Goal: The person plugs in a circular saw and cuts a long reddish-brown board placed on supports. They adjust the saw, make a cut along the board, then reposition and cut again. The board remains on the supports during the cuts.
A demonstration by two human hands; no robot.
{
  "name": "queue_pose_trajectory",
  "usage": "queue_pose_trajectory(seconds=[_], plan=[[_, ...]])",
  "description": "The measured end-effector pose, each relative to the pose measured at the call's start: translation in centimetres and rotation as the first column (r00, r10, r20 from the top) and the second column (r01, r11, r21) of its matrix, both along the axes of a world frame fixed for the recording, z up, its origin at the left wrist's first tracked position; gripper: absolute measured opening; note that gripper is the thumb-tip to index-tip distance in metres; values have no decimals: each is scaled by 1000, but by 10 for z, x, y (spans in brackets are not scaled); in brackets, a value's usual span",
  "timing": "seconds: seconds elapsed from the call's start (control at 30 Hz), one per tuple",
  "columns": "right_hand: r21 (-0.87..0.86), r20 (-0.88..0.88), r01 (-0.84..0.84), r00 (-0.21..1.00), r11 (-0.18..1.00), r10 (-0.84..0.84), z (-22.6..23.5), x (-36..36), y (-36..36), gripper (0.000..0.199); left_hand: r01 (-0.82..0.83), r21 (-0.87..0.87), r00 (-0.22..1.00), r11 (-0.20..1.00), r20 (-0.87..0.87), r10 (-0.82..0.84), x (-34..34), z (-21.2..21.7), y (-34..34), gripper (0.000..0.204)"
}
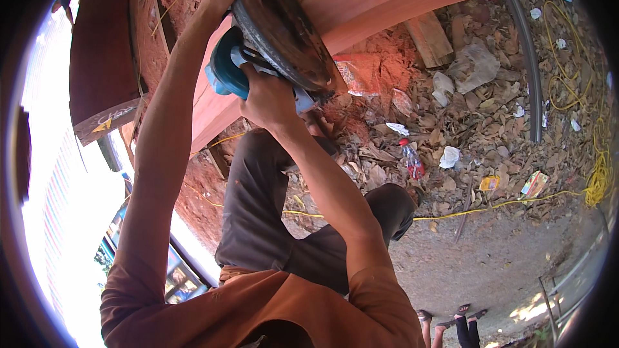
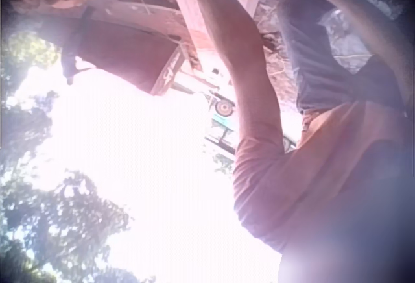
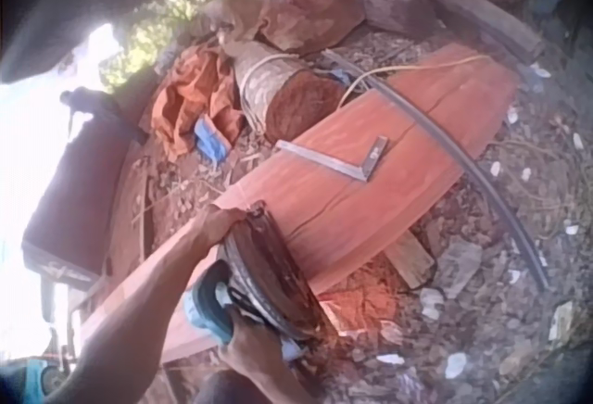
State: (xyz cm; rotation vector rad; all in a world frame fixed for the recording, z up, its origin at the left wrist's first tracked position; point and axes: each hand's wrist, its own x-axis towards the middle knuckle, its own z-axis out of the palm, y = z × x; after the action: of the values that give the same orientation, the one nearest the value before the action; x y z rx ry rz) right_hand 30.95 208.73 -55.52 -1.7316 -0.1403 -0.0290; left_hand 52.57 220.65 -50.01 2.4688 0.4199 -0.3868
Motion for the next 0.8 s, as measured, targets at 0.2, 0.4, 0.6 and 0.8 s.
queue_pose_trajectory(seconds=[0.2, 0.4, 0.6, 0.8], plan=[[-5, -85, -69, 994, 998, 68, 3, 5, -1, 39, 35, -21, 999, 999, -5, -35, 3, 2, -1, 41], [0, -47, -49, 998, 999, 49, 2, 11, 2, 39, 4, -76, 1000, 997, 25, -2, 7, 3, 1, 39], [-1, -13, -18, 1000, 1000, 18, 2, 16, 6, 40, 11, -72, 1000, 997, -19, -13, 16, 3, 7, 37], [12, -60, -53, 997, 999, 54, 3, 22, 6, 42, 56, 34, 994, 998, 89, -59, 23, -8, 14, 51]])
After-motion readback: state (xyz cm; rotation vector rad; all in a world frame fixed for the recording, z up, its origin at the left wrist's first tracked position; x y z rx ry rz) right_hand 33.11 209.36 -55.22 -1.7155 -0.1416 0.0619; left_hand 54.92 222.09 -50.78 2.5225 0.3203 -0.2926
